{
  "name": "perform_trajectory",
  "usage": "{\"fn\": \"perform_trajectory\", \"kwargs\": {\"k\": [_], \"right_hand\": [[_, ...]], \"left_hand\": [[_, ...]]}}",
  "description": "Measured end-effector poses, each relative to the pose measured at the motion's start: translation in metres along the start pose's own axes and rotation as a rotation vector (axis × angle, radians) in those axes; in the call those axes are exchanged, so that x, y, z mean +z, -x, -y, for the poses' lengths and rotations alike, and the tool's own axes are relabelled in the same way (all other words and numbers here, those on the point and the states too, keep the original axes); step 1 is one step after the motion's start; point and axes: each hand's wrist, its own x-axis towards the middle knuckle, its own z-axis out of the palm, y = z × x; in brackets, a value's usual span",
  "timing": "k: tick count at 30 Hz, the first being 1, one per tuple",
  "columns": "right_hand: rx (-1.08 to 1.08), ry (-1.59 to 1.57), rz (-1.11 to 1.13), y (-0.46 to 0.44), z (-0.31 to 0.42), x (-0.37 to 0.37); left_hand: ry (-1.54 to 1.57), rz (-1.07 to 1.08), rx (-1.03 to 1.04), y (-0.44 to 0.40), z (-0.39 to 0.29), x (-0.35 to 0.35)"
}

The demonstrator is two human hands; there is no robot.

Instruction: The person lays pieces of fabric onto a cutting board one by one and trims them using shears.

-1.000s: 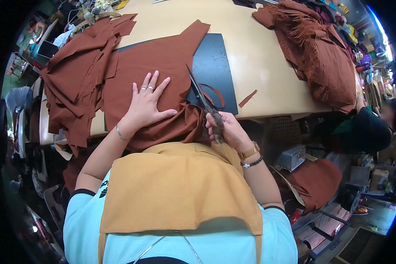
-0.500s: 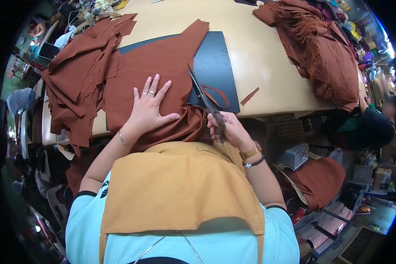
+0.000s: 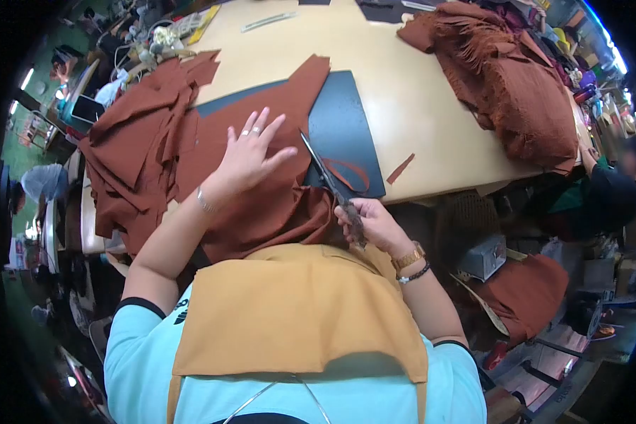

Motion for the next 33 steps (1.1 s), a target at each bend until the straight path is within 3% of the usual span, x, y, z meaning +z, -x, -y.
{"fn": "perform_trajectory", "kwargs": {"k": [6,9,10,13,16,19,21,22,25,26,29,33], "right_hand": [[-0.024,0.025,-0.022,0.003,0.003,0.005],[-0.017,0.063,-0.007,0.007,0.01,0.008],[-0.024,0.074,-0.011,0.006,0.01,0.008],[-0.026,0.084,-0.006,0.006,0.011,0.009],[-0.008,0.099,-0.008,0.006,0.012,0.008],[-0.011,0.066,-0.01,0.003,0.005,0.004],[0.0,0.052,-0.002,0.004,0.009,0.005],[-0.003,0.046,0.008,0.004,0.009,0.005],[0.001,0.069,-0.003,0.003,0.008,0.004],[0.003,0.063,-0.002,0.003,0.008,0.004],[-0.005,0.02,-0.022,0.002,0.006,0.004],[0.033,-0.036,-0.055,0.004,0.009,0.004]], "left_hand": [[-0.023,-0.104,0.021,-0.136,-0.004,0.015],[-0.019,0.096,-0.072,-0.17,-0.017,0.015],[-0.071,-0.025,-0.047,-0.173,-0.018,0.02],[-0.109,0.059,-0.039,-0.182,-0.023,0.013],[0.304,0.164,0.027,-0.195,-0.009,0.016],[1.253,0.274,0.096,-0.197,-0.001,-0.008],[1.383,-0.067,0.092,-0.189,0.004,-0.015],[1.232,-0.074,0.087,-0.179,0.011,-0.018],[0.224,-0.323,0.183,-0.143,0.04,-0.008],[0.193,-0.154,0.244,-0.13,0.052,-0.008],[0.015,0.021,0.56,-0.087,0.075,-0.004],[-0.043,0.119,0.431,-0.058,0.082,0.011]]}}
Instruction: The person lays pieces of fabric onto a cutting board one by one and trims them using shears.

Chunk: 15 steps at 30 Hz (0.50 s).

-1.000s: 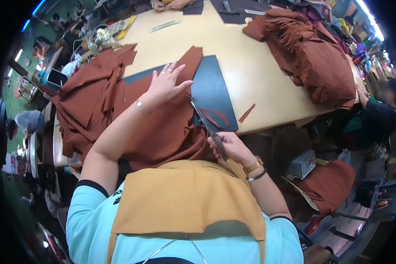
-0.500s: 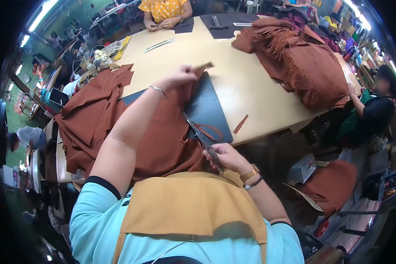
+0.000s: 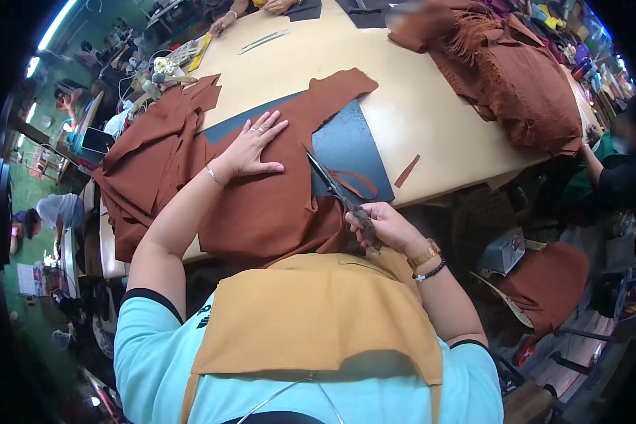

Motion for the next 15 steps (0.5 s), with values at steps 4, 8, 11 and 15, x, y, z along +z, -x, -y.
{"fn": "perform_trajectory", "kwargs": {"k": [4,8,11,15], "right_hand": [[0.016,0.012,0.008,-0.005,-0.001,-0.002],[-0.007,-0.042,0.056,-0.007,-0.003,-0.005],[-0.005,-0.057,0.057,-0.006,-0.006,-0.007],[-0.043,-0.056,0.027,-0.004,-0.009,-0.004]], "left_hand": [[-0.01,-0.017,-0.04,0.007,-0.015,0.006],[-0.017,-0.035,-0.083,0.014,-0.025,0.008],[-0.038,-0.05,-0.118,0.017,-0.027,0.01],[-0.047,-0.076,-0.188,0.023,-0.033,0.014]]}}
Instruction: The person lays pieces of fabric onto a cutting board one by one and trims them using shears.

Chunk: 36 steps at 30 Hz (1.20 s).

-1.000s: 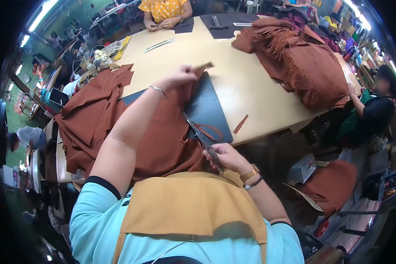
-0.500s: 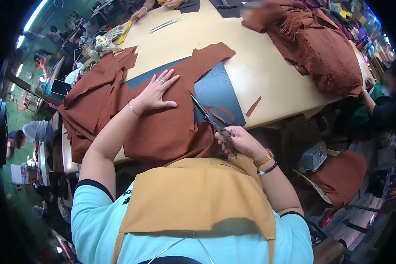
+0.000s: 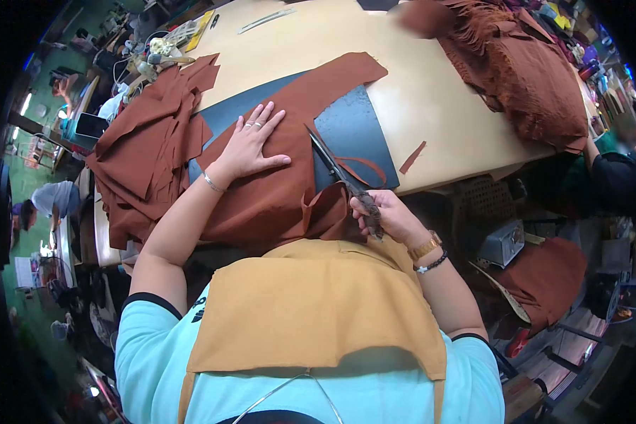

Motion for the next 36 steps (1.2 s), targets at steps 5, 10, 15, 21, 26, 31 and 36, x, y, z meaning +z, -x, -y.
{"fn": "perform_trajectory", "kwargs": {"k": [5,10,15,21,26,31,36], "right_hand": [[-0.007,0.007,0.016,-0.002,-0.003,-0.003],[0.006,-0.007,0.016,-0.002,0.004,0.002],[-0.025,-0.026,0.015,-0.004,-0.005,-0.001],[-0.017,-0.033,-0.004,-0.001,-0.004,0.0],[-0.011,-0.034,0.027,-0.002,-0.004,-0.001],[-0.046,-0.042,-0.025,0.002,-0.009,0.001],[-0.013,0.001,-0.008,-0.001,-0.004,0.001]], "left_hand": [[0.002,-0.041,-0.046,0.006,-0.008,0.004],[-0.006,-0.041,-0.076,0.012,-0.021,0.005],[0.021,-0.047,-0.128,0.018,-0.029,0.005],[0.006,0.008,-0.189,0.0,-0.02,-0.003],[-0.138,0.038,0.386,-0.049,0.026,-0.026],[-0.038,0.119,0.276,-0.047,0.024,-0.01],[-0.055,0.076,0.197,-0.03,0.01,-0.007]]}}
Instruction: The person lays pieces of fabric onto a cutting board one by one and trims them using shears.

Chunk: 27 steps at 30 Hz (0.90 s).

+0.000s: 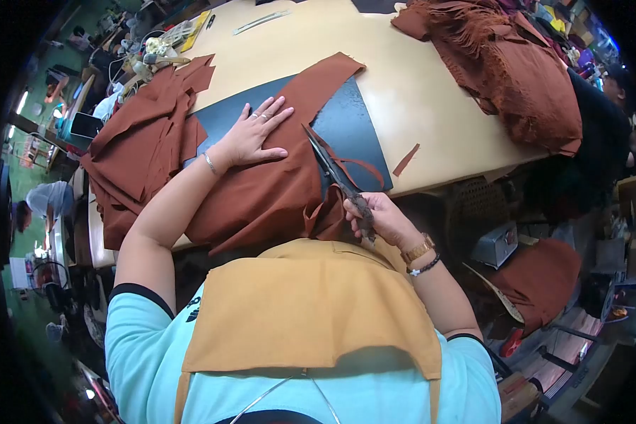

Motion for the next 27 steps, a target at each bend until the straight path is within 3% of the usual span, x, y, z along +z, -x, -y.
{"fn": "perform_trajectory", "kwargs": {"k": [27], "right_hand": [[0.005,-0.015,-0.03,-0.002,0.001,0.003]], "left_hand": [[-0.022,-0.064,-0.308,0.023,-0.055,0.011]]}}
